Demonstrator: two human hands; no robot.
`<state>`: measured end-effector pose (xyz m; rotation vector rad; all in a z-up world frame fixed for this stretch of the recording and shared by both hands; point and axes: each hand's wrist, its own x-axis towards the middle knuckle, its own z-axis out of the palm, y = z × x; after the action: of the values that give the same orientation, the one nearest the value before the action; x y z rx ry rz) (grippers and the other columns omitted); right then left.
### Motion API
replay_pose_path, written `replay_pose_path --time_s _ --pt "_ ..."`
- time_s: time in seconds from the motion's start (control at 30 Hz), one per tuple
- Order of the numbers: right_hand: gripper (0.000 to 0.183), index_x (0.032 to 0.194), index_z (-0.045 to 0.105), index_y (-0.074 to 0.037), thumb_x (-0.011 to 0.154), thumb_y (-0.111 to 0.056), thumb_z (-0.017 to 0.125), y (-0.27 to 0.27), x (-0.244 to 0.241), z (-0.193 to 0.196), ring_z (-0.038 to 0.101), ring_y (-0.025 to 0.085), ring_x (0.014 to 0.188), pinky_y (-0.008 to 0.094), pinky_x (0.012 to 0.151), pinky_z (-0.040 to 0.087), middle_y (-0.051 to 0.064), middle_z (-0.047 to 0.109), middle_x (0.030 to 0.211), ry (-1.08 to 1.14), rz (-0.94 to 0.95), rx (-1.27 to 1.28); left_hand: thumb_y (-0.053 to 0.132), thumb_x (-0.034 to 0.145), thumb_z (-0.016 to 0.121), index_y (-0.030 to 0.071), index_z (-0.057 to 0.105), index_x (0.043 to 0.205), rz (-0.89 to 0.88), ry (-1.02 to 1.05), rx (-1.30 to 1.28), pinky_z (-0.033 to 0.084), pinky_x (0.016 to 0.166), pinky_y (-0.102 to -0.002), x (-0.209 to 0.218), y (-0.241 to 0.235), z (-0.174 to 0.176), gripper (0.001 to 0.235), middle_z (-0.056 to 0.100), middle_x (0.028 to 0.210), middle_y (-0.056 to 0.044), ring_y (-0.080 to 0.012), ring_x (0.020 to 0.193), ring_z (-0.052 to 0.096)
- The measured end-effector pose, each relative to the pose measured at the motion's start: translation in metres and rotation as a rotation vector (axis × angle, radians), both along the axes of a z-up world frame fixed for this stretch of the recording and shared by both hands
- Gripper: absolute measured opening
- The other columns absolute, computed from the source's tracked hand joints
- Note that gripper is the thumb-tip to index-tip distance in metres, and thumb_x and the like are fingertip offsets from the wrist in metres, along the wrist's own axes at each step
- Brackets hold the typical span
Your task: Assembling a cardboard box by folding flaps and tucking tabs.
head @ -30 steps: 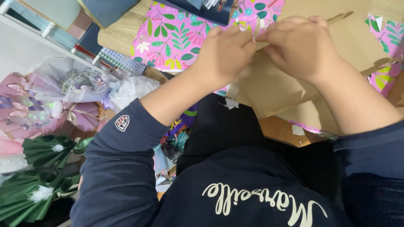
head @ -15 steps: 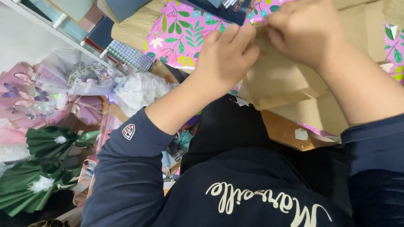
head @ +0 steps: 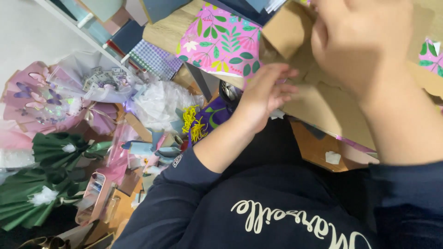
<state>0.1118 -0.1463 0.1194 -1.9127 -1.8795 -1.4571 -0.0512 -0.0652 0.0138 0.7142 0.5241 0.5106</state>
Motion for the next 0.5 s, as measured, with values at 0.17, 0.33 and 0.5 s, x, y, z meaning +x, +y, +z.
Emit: replay_pose_path --time_s 0.17,0.33,0.5 --pt "0.025 0.122 0.074 -0.042 0.100 -0.037 0.065 -0.028 -0.018 -0.025 0.062 0.011 0.074 0.027 0.061 0.037 -0.018 0.065 0.100 -0.076 -0.196 0.001 0.030 0.104 0.059 0.000 0.062 0.119 0.226 -0.238 0.046 0.054 0.072 -0.025 -0.011 -0.011 -0.028 0.033 0.069 0.110 -0.014 -0.0199 0.090 0.068" --pt "0.022 0.121 0.077 -0.042 0.105 -0.031 0.067 -0.047 -0.045 -0.025 0.062 0.008 0.073 0.026 0.061 0.037 -0.021 0.070 0.106 -0.063 -0.124 0.003 0.030 0.110 0.058 0.002 0.053 0.141 0.131 -0.427 -0.060 0.058 0.093 -0.036 -0.009 -0.029 -0.035 0.042 0.068 0.125 -0.014 -0.0232 0.112 0.067" --pt "0.010 0.106 0.069 -0.039 0.109 -0.048 0.072 -0.055 -0.060 -0.026 0.055 0.007 0.069 0.025 0.061 0.028 -0.019 0.068 0.099 -0.087 -0.133 -0.003 0.019 0.111 0.055 0.000 0.067 0.115 0.302 -0.344 0.161 0.057 0.089 -0.034 0.008 -0.034 -0.059 0.023 0.071 0.115 -0.015 -0.0239 0.108 0.067"
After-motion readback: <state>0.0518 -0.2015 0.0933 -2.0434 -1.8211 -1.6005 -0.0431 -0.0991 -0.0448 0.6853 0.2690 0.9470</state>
